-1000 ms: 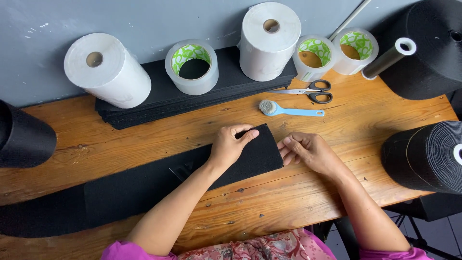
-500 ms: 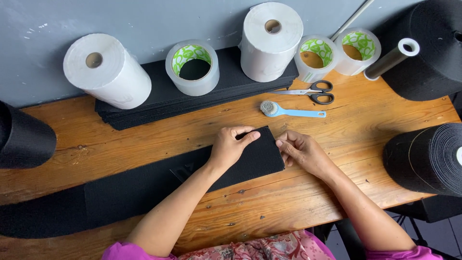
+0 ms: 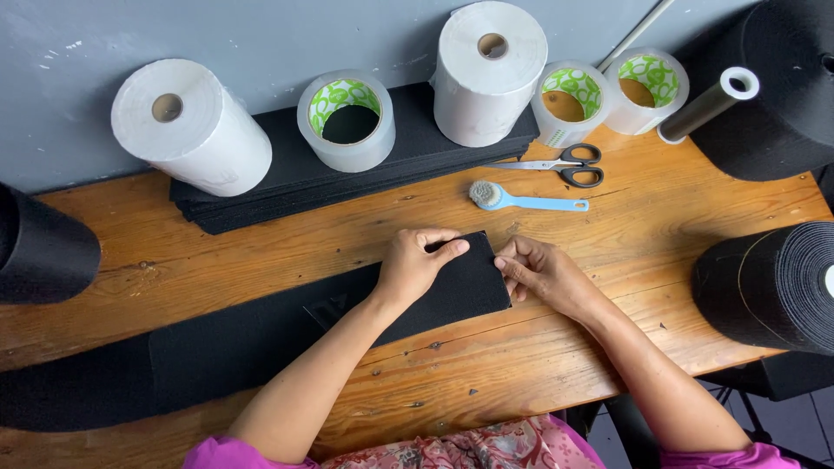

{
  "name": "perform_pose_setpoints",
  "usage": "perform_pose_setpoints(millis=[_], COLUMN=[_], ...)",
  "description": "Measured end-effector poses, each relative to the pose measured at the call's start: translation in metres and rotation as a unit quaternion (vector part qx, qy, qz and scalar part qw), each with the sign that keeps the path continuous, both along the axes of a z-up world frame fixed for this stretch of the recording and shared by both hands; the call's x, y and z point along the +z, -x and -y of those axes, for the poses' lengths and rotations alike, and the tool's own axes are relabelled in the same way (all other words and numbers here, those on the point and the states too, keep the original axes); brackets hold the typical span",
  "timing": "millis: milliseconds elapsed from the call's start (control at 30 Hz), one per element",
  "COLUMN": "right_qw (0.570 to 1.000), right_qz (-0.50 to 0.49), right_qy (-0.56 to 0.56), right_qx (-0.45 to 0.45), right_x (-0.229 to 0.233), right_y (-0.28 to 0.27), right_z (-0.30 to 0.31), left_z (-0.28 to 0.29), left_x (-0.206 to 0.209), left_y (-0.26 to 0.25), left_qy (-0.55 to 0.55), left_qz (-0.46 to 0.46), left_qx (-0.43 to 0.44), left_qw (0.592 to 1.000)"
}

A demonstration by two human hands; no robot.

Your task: The person unrolls a strip of black fabric on a wooden table, folds the end, and uses scissors to trim the edge. They then fold the fabric again and cut a straight line across the width to separate a section.

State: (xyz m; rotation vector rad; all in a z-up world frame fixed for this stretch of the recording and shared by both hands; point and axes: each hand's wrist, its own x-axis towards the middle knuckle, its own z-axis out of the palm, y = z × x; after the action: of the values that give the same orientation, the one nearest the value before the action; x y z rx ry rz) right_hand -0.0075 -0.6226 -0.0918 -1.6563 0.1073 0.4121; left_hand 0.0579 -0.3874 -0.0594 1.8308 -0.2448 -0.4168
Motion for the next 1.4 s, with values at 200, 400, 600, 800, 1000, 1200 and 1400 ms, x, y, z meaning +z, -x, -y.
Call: perform_pose_setpoints(millis=[200,400,600,800,1000,1200,1400], right_qw=[0.999,0.997,0.992,0.987,0.988,0.988,0.989], right_qz=[-0.013,-0.019,-0.006,-0.014,-0.018,-0.017,-0.009], right_qy=[0.013,0.035,0.119,0.151,0.140,0.140,0.135], right_qx=[0.028,0.067,0.052,0.050,0.061,0.057,0.065], right_x=[0.008,0.017,0.019,0.035,0.038,0.037,0.037], right_y=[0.003,0.005,0.004,0.008,0.007,0.007,0.007], right_z=[0.002,0.000,-0.009,-0.020,-0.021,-0.021,-0.021], left_z=[-0.001,-0.002,-0.002,-0.006,-0.004,-0.004,-0.006], left_x=[-0.002,0.000,0.002,0.020,0.000,-0.008,-0.005], left_y=[-0.003,-0.004,-0.003,0.000,0.003,0.005,0.006], left_qy=[0.014,-0.002,-0.057,-0.106,-0.075,-0.046,-0.018], left_qz=[0.010,0.025,0.046,0.042,0.013,0.017,0.036], left_qx=[0.015,0.026,0.018,-0.024,0.024,0.059,0.053], left_qw=[1.000,0.999,0.997,0.993,0.997,0.997,0.998])
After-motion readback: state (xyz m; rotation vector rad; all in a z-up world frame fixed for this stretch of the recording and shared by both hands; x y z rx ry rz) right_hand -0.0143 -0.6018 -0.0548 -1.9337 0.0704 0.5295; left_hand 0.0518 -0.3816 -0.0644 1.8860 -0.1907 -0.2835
